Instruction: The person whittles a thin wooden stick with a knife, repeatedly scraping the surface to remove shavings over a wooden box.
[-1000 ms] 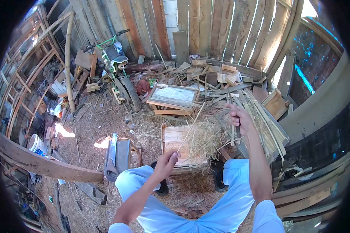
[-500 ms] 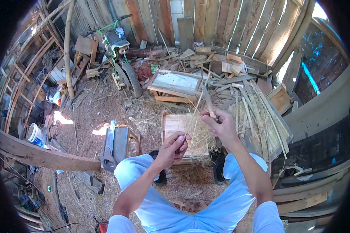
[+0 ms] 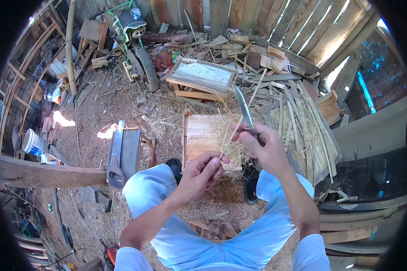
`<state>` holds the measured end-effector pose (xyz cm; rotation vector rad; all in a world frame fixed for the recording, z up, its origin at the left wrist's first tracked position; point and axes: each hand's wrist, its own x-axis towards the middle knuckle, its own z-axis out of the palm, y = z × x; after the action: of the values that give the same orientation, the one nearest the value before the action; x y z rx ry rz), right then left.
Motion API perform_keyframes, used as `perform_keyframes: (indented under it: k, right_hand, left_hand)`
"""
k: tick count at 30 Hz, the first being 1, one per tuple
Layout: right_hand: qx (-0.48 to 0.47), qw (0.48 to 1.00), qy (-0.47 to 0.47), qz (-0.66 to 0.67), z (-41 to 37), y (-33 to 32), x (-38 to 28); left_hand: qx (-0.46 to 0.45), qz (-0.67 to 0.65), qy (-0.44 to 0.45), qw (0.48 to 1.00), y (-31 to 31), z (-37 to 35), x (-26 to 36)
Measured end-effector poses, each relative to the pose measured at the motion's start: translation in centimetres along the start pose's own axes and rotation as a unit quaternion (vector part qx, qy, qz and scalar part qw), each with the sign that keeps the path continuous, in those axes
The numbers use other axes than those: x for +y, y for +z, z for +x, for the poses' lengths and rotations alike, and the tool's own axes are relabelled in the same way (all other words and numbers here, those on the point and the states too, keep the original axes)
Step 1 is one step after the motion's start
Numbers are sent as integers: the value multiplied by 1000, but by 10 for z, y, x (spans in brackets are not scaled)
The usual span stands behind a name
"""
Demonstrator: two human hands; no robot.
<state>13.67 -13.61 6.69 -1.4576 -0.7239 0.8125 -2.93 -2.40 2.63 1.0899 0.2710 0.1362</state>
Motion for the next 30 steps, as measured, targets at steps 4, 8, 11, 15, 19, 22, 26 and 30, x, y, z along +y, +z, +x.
perform_keyframes:
  k: [4, 8, 11, 15, 19, 22, 26, 30]
  right_hand:
    - [-116, 990, 1, -79, 3, -13, -3]
    - [-84, 987, 106, -85, -1, -3, -12]
    - [-139, 976, 93, -141, -1, -2, -7]
    - [-213, 961, 151, -94, 0, 5, 5]
    - [-230, 955, 144, -119, 2, 0, 1]
    - [-210, 962, 131, -112, 1, -2, -3]
    - [-107, 978, 108, -145, 6, -13, 1]
    - [37, 995, 94, -22, 29, -88, 0]
  left_hand:
    - [15, -11, -27, 999, -5, 0, 1]
    - [41, -20, -19, 999, -7, 2, -3]
    - [74, 21, -3, 997, -9, 4, -5]
    - [115, 103, 31, 988, -7, 2, -10]
    - [110, 218, 73, 967, -7, -3, -7]
    - [108, 220, 69, 967, -7, -1, -7]
    - [124, 194, 60, 971, -6, 1, -5]
    - [94, 193, 28, 976, -14, -10, -16]
